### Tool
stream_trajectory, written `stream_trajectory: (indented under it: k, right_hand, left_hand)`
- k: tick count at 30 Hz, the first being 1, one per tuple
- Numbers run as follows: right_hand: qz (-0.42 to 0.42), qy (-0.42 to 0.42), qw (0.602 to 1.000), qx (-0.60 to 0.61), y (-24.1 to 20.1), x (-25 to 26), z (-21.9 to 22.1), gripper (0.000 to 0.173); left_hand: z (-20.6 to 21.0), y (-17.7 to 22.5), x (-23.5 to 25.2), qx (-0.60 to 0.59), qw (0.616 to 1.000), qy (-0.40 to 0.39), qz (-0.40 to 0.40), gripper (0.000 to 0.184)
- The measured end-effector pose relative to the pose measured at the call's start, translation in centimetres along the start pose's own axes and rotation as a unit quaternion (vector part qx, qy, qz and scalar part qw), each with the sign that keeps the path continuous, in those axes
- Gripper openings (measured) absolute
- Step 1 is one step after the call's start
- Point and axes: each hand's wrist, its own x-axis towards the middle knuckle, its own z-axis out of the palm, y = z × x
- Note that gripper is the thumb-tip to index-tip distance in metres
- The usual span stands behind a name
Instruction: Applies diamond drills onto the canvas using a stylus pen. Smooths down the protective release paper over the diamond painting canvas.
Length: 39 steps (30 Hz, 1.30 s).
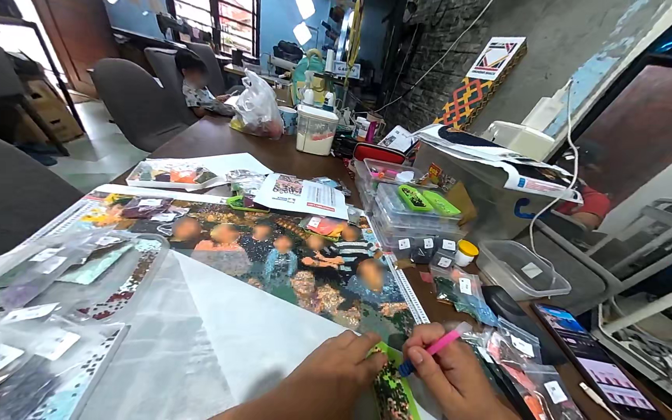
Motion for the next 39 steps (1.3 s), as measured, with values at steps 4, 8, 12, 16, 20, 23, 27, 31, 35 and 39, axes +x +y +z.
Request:
stream_trajectory:
  k: [4, 8, 12, 16, 20, 23, 27, 31, 35, 39]
  right_hand:
    - [-0.007, -0.003, 1.0, -0.001, 0.1, 0.1, 0.0, 0.03]
    - [-0.012, -0.006, 1.0, -0.007, 0.1, 0.1, 0.0, 0.029]
    - [-0.014, -0.012, 1.0, -0.015, 0.1, 0.1, 0.0, 0.03]
    - [-0.013, -0.013, 1.0, -0.014, 0.2, 0.1, 0.0, 0.03]
    - [0.018, 0.011, 1.0, 0.01, 0.2, 0.0, 0.0, 0.031]
    - [0.053, 0.037, 0.997, 0.043, 0.3, 0.0, -0.3, 0.03]
    - [0.074, 0.083, 0.993, 0.031, 1.0, 0.0, -1.8, 0.027]
    - [0.085, 0.129, 0.988, -0.02, 2.7, -0.4, -3.3, 0.024]
    - [0.135, 0.161, 0.976, -0.046, 3.2, -0.6, -3.6, 0.019]
    - [0.163, 0.166, 0.971, -0.053, 3.3, -0.6, -3.5, 0.019]
  left_hand:
    - [0.2, 0.0, 0.0, 0.004, 1.0, 0.005, -0.001, 0.069]
    - [0.2, -0.1, 0.0, 0.011, 1.0, 0.005, 0.002, 0.07]
    - [0.1, 0.0, 0.0, 0.015, 1.0, 0.001, 0.0, 0.07]
    - [0.2, -0.1, 0.1, 0.017, 1.0, 0.006, 0.003, 0.07]
    - [0.3, -0.1, 0.1, 0.017, 1.0, 0.012, 0.006, 0.069]
    - [0.2, -0.1, 0.0, 0.015, 1.0, 0.006, 0.002, 0.072]
    - [0.0, 0.2, 0.2, 0.002, 1.0, 0.0, -0.008, 0.072]
    - [-0.4, 0.4, 0.2, -0.021, 1.0, -0.009, -0.021, 0.073]
    - [-0.4, 0.3, 0.0, -0.038, 0.999, -0.011, -0.024, 0.062]
    - [-0.5, 0.2, -0.1, -0.036, 0.999, -0.016, -0.022, 0.058]
